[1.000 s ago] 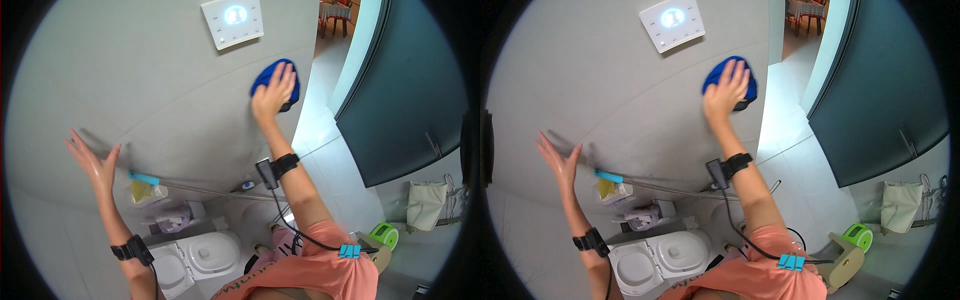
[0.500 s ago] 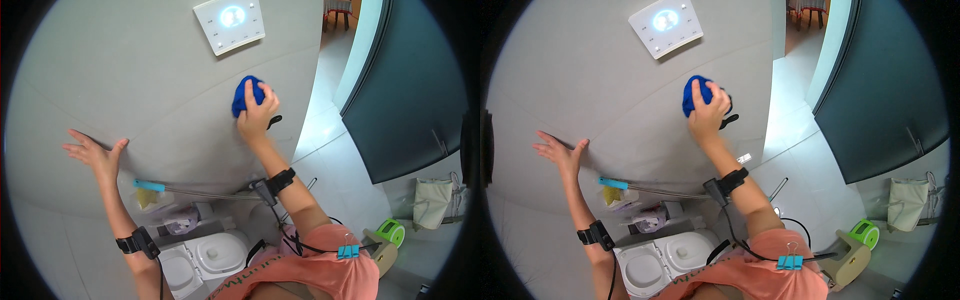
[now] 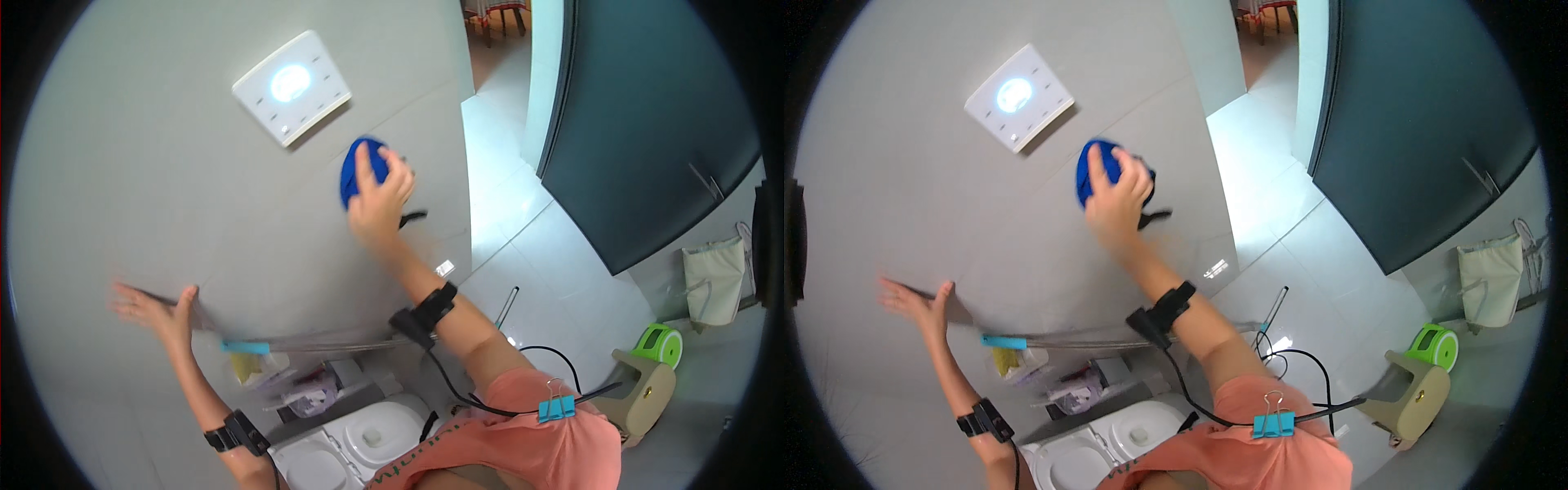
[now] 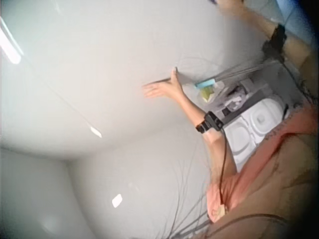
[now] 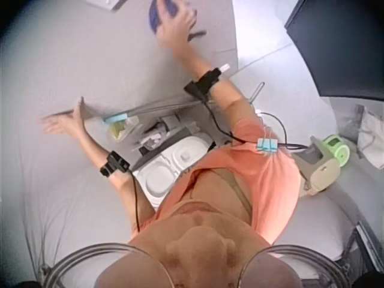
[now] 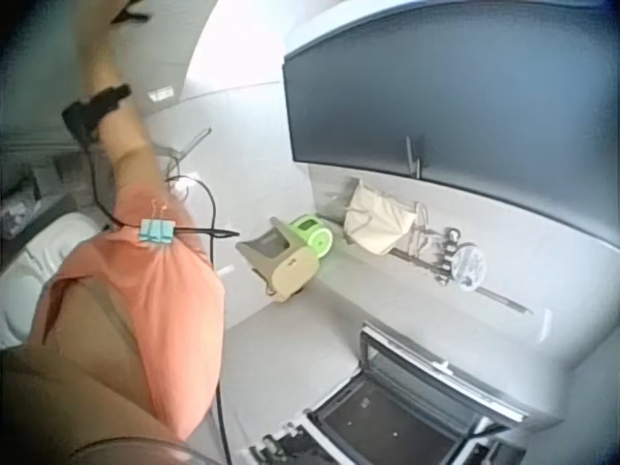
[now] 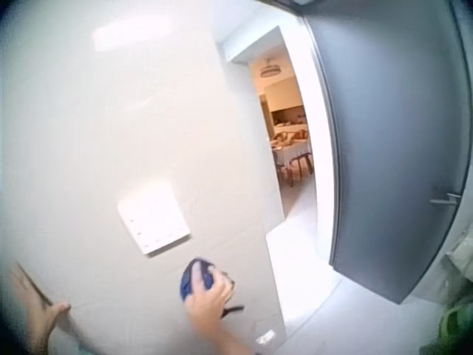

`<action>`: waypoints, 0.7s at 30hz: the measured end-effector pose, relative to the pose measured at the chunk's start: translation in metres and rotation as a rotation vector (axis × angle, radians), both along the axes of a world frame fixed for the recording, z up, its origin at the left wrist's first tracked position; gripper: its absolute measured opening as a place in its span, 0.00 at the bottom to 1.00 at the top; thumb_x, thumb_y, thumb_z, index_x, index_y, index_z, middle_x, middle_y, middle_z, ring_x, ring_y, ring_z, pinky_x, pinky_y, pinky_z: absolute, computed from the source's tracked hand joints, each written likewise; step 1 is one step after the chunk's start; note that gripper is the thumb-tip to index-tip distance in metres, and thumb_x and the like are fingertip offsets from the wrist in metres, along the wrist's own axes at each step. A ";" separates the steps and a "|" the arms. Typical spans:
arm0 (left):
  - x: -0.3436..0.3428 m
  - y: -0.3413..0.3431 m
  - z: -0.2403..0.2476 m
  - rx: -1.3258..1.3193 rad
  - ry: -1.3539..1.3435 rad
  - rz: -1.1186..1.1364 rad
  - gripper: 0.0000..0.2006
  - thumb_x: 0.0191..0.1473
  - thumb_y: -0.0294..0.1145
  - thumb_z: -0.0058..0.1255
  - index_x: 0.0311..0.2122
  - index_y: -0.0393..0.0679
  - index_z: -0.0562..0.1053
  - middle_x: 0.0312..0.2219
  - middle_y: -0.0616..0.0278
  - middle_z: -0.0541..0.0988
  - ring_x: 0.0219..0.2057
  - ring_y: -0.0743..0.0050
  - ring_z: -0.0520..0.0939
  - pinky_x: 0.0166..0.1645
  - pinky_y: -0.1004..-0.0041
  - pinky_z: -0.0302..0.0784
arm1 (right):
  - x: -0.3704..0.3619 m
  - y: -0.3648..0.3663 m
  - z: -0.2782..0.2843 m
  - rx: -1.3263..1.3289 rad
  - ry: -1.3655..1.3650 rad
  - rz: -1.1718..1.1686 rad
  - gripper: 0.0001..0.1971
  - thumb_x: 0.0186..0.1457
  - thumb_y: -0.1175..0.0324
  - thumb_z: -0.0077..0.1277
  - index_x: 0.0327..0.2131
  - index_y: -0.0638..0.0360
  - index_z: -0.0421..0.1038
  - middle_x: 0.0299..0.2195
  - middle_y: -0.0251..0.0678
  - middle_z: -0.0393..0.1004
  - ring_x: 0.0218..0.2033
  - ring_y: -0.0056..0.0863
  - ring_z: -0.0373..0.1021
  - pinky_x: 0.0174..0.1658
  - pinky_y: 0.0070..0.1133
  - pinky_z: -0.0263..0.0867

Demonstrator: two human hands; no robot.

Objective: Using a blue cloth to wipe and clean the tiled wall of a bathroom.

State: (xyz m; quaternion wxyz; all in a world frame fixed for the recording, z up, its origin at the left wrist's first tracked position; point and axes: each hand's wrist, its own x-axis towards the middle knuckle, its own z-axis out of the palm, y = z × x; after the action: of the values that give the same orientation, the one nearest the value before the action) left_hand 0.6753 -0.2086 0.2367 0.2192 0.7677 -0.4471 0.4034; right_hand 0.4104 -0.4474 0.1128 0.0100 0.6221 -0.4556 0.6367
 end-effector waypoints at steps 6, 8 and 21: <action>-0.001 0.002 0.002 -0.061 0.005 0.007 0.72 0.24 0.52 0.72 0.66 0.41 0.31 0.61 0.25 0.31 0.64 0.29 0.28 0.64 0.42 0.27 | -0.006 0.009 -0.042 -0.115 0.161 0.320 0.37 0.37 0.65 0.62 0.56 0.45 0.63 0.59 0.47 0.51 0.61 0.58 0.46 0.56 0.62 0.40; -0.002 0.002 -0.002 -0.068 0.033 0.031 0.71 0.24 0.52 0.72 0.66 0.42 0.31 0.61 0.26 0.29 0.64 0.29 0.28 0.65 0.42 0.28 | -0.015 -0.014 -0.030 -0.107 0.121 0.237 0.37 0.39 0.70 0.56 0.58 0.49 0.60 0.61 0.52 0.48 0.62 0.61 0.42 0.57 0.62 0.37; 0.029 0.023 -0.027 -0.030 -0.059 0.066 0.73 0.24 0.63 0.68 0.66 0.41 0.31 0.61 0.26 0.28 0.65 0.34 0.28 0.65 0.44 0.28 | -0.066 -0.109 0.149 -0.254 -0.105 0.181 0.38 0.38 0.67 0.52 0.59 0.40 0.59 0.58 0.48 0.53 0.54 0.54 0.54 0.54 0.42 0.58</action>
State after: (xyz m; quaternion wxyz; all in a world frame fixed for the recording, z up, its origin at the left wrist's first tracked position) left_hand 0.7041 -0.1855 0.2095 0.2039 0.7664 -0.4218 0.4395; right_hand 0.3443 -0.5567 0.2618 0.0076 0.6202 -0.3134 0.7191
